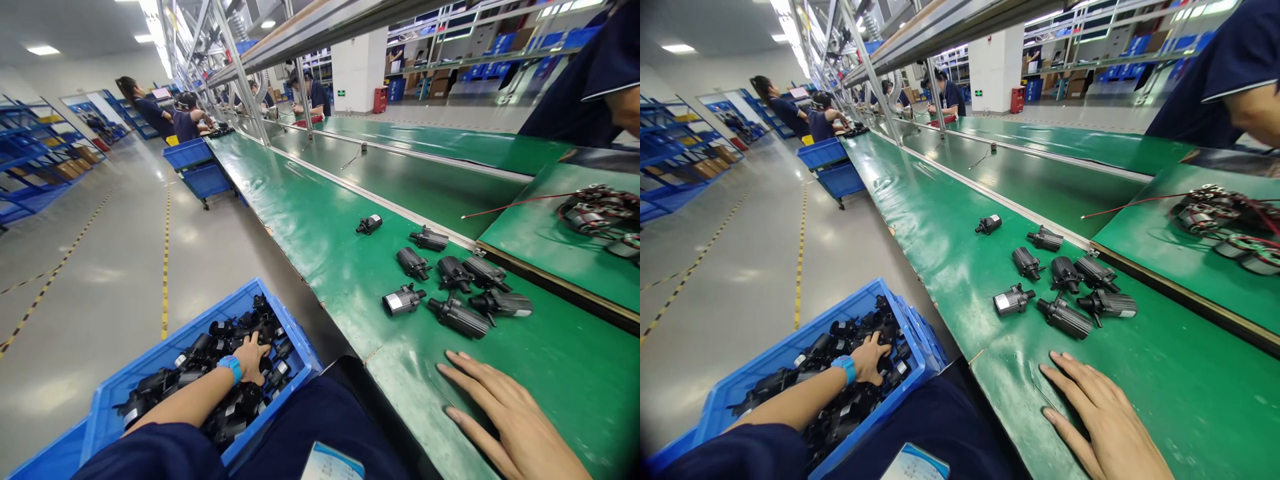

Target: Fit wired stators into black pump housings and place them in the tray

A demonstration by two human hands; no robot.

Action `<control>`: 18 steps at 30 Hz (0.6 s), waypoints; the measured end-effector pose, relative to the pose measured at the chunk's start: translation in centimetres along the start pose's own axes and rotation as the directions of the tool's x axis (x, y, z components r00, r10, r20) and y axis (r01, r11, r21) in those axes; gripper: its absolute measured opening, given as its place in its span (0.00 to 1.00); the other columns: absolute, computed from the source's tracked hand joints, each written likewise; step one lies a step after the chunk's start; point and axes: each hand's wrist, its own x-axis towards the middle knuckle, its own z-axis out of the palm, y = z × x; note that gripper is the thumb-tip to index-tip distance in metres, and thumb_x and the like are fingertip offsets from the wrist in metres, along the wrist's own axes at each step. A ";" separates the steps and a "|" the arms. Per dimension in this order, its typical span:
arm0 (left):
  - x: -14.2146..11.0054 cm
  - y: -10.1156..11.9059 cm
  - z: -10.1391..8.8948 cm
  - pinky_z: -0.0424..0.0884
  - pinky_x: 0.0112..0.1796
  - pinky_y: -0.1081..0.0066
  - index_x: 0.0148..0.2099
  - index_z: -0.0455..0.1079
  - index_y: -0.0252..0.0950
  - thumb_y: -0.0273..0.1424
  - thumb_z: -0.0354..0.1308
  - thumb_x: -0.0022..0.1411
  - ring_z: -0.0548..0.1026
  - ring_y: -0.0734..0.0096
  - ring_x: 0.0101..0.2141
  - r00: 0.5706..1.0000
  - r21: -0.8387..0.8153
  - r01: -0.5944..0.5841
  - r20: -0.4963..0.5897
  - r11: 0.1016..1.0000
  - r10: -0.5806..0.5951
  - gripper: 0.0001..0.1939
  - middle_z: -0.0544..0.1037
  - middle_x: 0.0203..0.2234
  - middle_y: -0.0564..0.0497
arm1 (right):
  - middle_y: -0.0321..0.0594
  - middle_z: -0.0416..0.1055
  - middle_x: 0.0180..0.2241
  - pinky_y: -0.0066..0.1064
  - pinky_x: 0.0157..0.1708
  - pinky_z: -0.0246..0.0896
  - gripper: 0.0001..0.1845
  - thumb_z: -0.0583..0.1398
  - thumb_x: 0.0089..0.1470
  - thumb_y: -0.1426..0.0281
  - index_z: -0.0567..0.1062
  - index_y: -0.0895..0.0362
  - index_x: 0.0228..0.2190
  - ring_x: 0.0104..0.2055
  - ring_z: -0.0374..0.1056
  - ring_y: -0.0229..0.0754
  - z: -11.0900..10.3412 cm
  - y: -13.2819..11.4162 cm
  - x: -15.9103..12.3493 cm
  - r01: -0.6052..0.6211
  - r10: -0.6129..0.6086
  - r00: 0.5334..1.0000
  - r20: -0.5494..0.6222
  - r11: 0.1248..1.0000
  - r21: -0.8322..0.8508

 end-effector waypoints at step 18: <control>-2.9 -2.5 -1.5 0.71 0.53 0.47 0.55 0.75 0.45 0.47 0.76 0.35 0.60 0.29 0.63 0.995 -0.086 -0.066 -0.086 0.994 0.059 0.41 0.58 0.65 0.38 | 0.38 0.61 0.66 0.50 0.56 0.65 0.32 0.58 0.61 0.50 0.64 0.44 0.64 0.63 0.64 0.56 0.1 0.0 -0.1 -0.006 0.006 1.000 -0.003 1.000 -0.010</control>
